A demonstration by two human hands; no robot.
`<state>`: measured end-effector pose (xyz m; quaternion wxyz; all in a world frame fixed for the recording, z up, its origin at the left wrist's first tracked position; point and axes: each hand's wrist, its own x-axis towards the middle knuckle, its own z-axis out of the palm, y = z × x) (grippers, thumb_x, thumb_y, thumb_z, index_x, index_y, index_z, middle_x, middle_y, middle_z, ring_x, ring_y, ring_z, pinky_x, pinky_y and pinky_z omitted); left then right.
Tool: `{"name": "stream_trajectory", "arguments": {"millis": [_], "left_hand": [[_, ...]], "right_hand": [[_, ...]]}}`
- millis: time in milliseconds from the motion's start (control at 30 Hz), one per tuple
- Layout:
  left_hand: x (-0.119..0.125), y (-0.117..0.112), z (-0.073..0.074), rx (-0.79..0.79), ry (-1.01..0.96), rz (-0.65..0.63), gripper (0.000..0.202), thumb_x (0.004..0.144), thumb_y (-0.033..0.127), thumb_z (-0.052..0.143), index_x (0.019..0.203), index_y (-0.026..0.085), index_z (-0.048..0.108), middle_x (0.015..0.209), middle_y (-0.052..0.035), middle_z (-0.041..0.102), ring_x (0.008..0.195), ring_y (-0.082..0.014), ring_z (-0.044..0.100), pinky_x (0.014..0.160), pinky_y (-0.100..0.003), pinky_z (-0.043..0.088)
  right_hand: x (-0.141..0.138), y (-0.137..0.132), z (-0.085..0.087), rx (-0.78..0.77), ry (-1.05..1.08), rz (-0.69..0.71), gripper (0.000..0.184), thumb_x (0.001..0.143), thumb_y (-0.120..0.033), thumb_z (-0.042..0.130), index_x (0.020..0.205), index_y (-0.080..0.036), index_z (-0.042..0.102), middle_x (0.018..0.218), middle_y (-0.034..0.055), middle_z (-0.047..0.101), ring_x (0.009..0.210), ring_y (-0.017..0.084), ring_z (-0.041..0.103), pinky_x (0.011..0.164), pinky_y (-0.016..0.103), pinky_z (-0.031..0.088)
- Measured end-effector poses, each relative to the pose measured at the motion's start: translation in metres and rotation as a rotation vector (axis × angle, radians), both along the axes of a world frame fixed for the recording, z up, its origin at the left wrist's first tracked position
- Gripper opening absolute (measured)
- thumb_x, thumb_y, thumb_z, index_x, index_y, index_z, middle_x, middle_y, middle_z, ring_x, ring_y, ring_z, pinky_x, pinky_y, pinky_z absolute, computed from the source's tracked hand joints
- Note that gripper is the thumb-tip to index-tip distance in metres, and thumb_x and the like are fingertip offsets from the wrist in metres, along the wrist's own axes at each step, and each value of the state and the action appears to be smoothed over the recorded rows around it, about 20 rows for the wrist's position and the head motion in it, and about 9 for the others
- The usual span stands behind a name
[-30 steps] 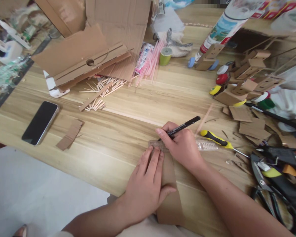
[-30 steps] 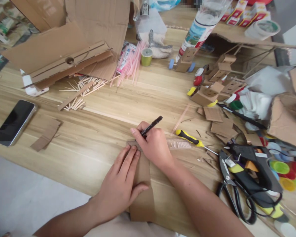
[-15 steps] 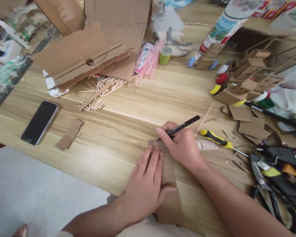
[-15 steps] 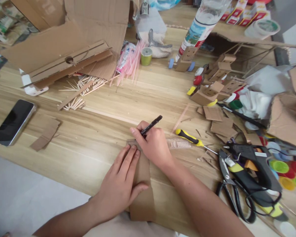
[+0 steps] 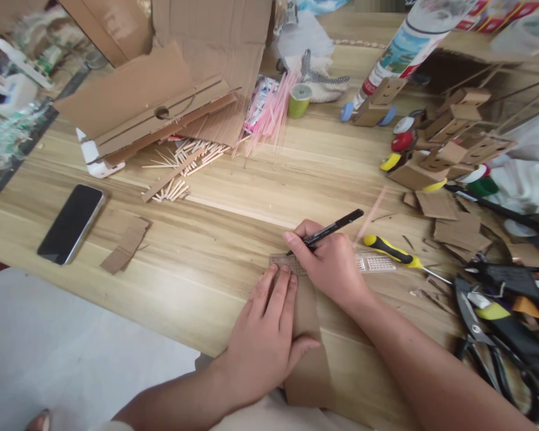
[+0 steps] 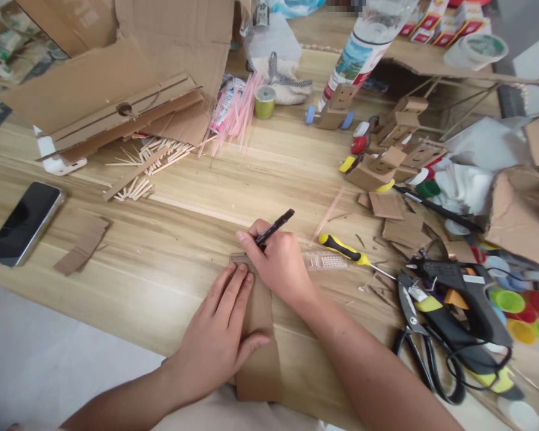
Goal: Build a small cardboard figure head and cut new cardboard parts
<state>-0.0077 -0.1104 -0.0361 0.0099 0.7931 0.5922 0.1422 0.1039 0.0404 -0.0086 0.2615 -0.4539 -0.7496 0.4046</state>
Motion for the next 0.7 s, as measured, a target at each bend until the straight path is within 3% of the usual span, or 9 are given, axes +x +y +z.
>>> {"name": "stream_trajectory", "arguments": {"millis": [533, 700], "left_hand": [[0.0024, -0.0016, -0.0015, -0.012, -0.008, 0.017, 0.081, 0.104, 0.062, 0.036, 0.155, 0.000, 0.039, 0.149, -0.0258, 0.058, 0.143, -0.0374, 0.052, 0.111, -0.048, 0.049], [0.0033, -0.0025, -0.0025, -0.043, -0.025, 0.033, 0.081, 0.103, 0.062, 0.038, 0.158, 0.002, 0.035, 0.151, -0.0253, 0.057, 0.145, -0.0376, 0.049, 0.113, -0.049, 0.047]], "right_hand": [[0.0004, -0.0014, 0.0000, -0.004, 0.001, 0.010, 0.034, 0.094, -0.043, 0.053, 0.066, -0.026, 0.043, 0.053, -0.0056, 0.047, 0.049, 0.013, 0.046, 0.053, 0.026, 0.041], [0.0016, -0.0050, -0.0020, -0.017, 0.114, -0.124, 0.035, 0.095, -0.047, 0.056, 0.068, -0.027, 0.047, 0.050, -0.0061, 0.048, 0.047, 0.014, 0.047, 0.052, 0.027, 0.042]]}}
